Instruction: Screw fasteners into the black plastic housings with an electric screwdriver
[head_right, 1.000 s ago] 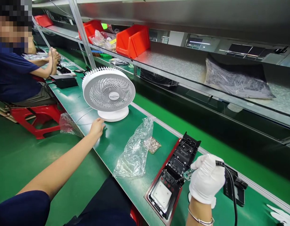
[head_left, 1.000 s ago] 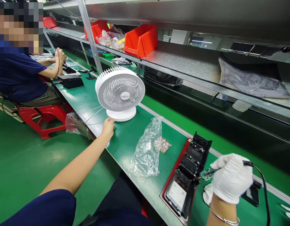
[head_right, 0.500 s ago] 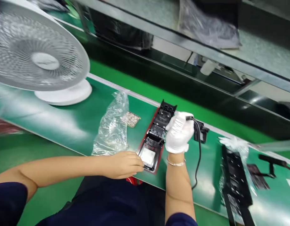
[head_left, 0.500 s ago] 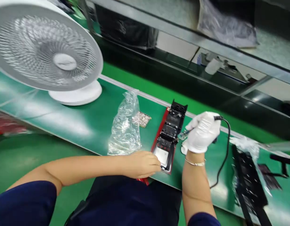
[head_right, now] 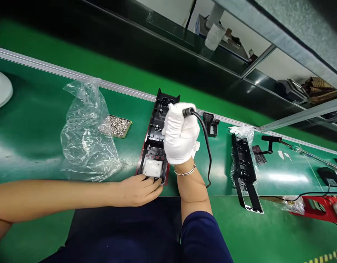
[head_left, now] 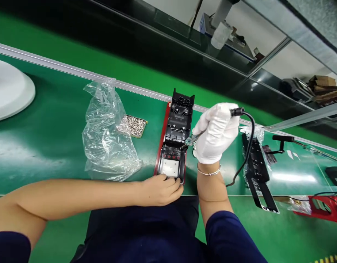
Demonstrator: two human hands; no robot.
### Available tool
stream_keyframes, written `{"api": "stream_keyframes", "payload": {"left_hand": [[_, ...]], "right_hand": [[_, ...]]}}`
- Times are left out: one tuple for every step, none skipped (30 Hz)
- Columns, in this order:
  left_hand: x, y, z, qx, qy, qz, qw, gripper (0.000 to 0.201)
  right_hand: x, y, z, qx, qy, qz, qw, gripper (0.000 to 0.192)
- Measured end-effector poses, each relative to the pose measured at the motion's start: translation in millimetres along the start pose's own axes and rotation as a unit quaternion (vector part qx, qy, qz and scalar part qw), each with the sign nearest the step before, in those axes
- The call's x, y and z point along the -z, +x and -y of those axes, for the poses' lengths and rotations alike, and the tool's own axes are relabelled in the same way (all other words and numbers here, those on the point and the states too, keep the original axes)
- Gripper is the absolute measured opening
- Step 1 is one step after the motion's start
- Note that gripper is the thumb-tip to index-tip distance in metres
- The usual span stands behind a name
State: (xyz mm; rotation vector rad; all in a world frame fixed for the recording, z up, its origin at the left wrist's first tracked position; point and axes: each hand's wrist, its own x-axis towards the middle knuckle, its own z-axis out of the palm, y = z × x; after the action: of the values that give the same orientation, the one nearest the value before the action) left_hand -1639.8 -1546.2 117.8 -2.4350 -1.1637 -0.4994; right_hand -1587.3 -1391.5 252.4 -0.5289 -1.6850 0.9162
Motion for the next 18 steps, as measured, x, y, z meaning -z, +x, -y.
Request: {"api": "stream_keyframes", "payload": {"left_hand": [[-0.5,-1,1,0.005,0.0,-0.003,1.0,0.024],[-1.0,-3,1,0.007,-0.002,-0.007,1.0,0.024],[-1.3,-4,2,0.009,-0.005,-0.009,1.0,0.025],[-1.4,-5,3,0.009,-0.009,-0.011,1.0,0.025],[-1.4,-6,4,0.008,-0.014,-0.016,1.0,0.025],[-1.4,-6,5,0.007,-0.019,-0.02,1.0,0.025],[-1.3,-7,5,0.005,-0.023,-0.023,0.999,0.025],[-1.4,-7,6,0.003,-0.027,-0.025,0.999,0.026],[-1.8,-7,6,0.001,-0.03,-0.027,0.999,0.026],[-2.4,-8,7,0.0,-0.035,-0.03,0.999,0.026],[-3.1,-8,7,-0.001,-0.039,-0.033,0.999,0.027],[-4.1,-8,8,-0.003,-0.045,-0.037,0.998,0.026],[-5.0,-8,8,-0.004,-0.051,-0.043,0.998,0.026],[-5.9,-9,9,-0.005,-0.057,-0.048,0.997,0.025],[-6.7,-9,9,-0.006,-0.062,-0.051,0.997,0.025],[-7.3,-9,9,-0.006,-0.066,-0.053,0.996,0.025],[-7.9,-10,10,-0.005,-0.068,-0.053,0.996,0.024],[-8.4,-10,10,-0.005,-0.07,-0.053,0.996,0.024]], "right_hand": [[0,0,0,0.004,0.0,0.0,1.0,0.051],[0,0,0,0.006,-0.005,-0.003,1.0,0.05],[-1,1,0,0.005,-0.014,-0.009,1.0,0.049],[-1,1,0,-0.001,-0.029,-0.016,0.999,0.049],[-1,2,0,-0.009,-0.047,-0.024,0.999,0.049],[-2,2,1,-0.017,-0.063,-0.031,0.997,0.049],[-2,3,2,-0.02,-0.069,-0.035,0.997,0.049],[-2,4,3,-0.017,-0.066,-0.034,0.997,0.048],[-2,5,4,-0.01,-0.055,-0.031,0.998,0.047],[-2,6,4,-0.001,-0.043,-0.023,0.999,0.047],[-1,6,4,0.008,-0.035,-0.011,0.999,0.047],[1,7,4,0.016,-0.03,-0.005,0.999,0.048],[3,8,3,0.023,-0.03,-0.002,0.999,0.049],[5,9,2,0.027,-0.035,0.0,0.999,0.05],[8,9,1,0.027,-0.041,0.002,0.999,0.051],[12,11,0,0.024,-0.042,0.007,0.999,0.05],[15,12,-1,0.02,-0.036,0.015,0.999,0.049],[18,13,-2,0.014,-0.027,0.029,0.999,0.047]]}}
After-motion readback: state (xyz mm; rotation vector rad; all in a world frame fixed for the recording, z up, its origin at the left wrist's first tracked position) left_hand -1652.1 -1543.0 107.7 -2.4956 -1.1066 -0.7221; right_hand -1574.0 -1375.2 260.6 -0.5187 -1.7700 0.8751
